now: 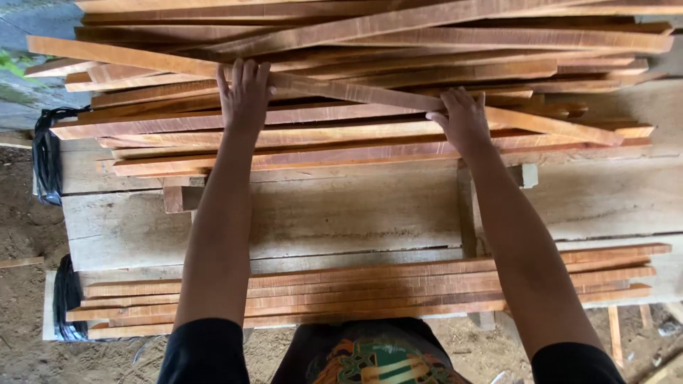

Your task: Arranging thin wooden slats into a sorting rack on a workbench.

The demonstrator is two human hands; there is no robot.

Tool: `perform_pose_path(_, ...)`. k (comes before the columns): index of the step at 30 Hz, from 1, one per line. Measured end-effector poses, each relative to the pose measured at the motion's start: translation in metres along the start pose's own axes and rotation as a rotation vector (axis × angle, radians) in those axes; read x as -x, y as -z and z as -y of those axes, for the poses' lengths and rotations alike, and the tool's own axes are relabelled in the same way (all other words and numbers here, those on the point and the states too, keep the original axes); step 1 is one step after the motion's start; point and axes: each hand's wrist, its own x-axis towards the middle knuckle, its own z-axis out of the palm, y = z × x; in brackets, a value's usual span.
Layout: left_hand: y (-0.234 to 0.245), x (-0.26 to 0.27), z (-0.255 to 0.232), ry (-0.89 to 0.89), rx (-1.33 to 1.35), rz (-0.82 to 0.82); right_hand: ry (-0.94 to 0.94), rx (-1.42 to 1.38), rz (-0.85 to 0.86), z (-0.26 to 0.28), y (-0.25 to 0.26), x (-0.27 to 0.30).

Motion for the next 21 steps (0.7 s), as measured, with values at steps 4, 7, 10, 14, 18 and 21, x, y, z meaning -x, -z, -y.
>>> perform_pose_path(4, -0.013, -0.001, 0.024, -0.131, -0.152, -0.166, -0.034, 0.003, 0.035, 0.006, 0.003, 0.003)
perform_pose_path(7, 0.011, 0.007, 0.016, -0.135, -0.282, -0.023, -0.123, 0.007, 0.065, -0.001, 0.0, 0.014)
perform_pose_path(10, 0.042, 0.028, 0.008, -0.102, -0.099, -0.243, -0.04, 0.109, -0.124, 0.001, 0.016, 0.025)
perform_pose_path(14, 0.104, 0.062, -0.001, -0.104, 0.0, -0.26, 0.052, 0.135, -0.397, 0.013, 0.043, 0.038)
perform_pose_path(18, 0.149, 0.1, -0.006, -0.09, 0.05, -0.273, 0.202, 0.053, -0.515, 0.035, 0.082, 0.062)
perform_pose_path(21, 0.174, 0.132, 0.003, -0.136, 0.231, -0.253, 0.232, -0.021, -0.511, 0.056, 0.11, 0.086)
